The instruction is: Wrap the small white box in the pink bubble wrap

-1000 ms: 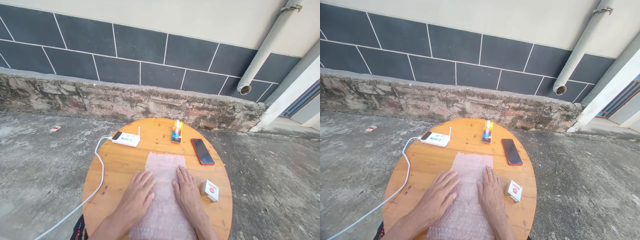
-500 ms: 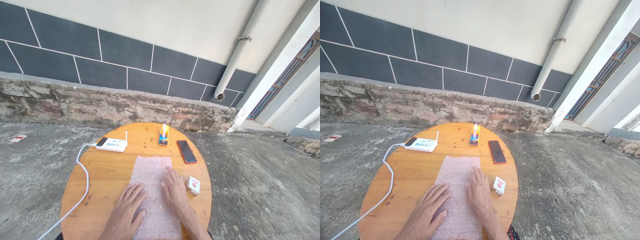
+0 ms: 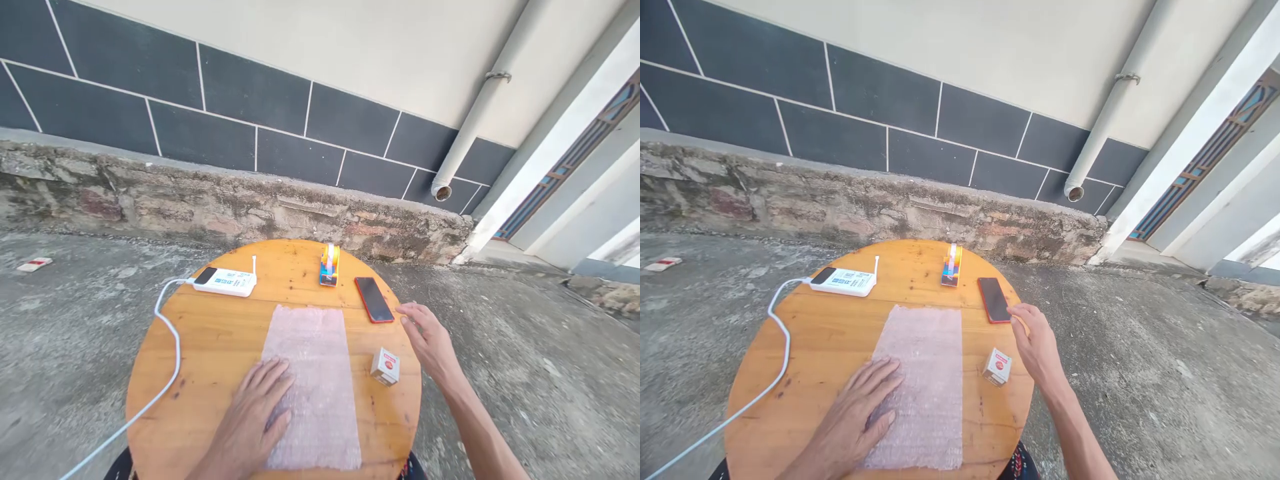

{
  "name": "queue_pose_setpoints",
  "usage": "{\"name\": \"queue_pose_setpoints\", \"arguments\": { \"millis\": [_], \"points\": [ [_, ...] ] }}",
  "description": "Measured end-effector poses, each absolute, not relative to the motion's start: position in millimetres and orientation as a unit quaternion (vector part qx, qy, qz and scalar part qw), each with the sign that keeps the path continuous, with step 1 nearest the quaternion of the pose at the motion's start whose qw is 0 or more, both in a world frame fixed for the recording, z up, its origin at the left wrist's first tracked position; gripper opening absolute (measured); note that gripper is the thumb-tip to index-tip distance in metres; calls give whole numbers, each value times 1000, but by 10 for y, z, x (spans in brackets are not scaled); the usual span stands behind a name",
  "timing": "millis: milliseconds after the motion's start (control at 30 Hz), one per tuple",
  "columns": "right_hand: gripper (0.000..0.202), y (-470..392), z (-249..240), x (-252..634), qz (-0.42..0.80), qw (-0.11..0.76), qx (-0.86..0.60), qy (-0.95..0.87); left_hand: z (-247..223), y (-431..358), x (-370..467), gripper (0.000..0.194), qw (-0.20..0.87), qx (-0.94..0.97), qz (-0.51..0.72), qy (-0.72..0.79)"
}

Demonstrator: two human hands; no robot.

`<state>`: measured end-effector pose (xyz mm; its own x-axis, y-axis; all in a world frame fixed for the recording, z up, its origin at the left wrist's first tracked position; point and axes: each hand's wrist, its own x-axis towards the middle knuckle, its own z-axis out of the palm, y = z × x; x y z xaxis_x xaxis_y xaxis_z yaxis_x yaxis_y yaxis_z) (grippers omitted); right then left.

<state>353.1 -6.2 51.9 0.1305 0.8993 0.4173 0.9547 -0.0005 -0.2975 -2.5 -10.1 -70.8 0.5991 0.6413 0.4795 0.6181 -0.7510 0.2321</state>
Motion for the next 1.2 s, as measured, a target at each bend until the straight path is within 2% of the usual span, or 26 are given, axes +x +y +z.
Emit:
{"name": "queue_pose_setpoints", "arguments": {
  "millis": [67,167,267,367,567,700,833,1000,1200],
  "points": [
    [32,-400,425,3514,15,280,-681,-677,-647,-123,-17,43,54,889,268,368],
    [48,-679,226,3560,57,262,-677,-686,-567,-141,5,44,99,881,254,387],
    [63,-670,13,3619,91,258,-683,-677,-533,-157,12,48,121,867,268,402],
    [69,-555,-125,3621,112,248,-696,-665,-542,-189,-7,48,125,845,307,419],
    [55,-510,-100,3565,162,206,-730,-631,-577,-220,-12,37,121,824,337,439],
    [53,-586,131,3385,142,242,-722,-632,-564,-209,0,36,131,822,330,444],
    [50,-548,302,2895,159,267,-649,-694,-551,-203,-8,38,143,816,335,449],
    [45,-326,175,2304,213,264,-562,-754,-544,-203,-15,44,161,806,343,455],
    [49,-171,-52,2142,217,239,-558,-764,-555,-177,-14,51,175,799,348,457]
  ]
}}
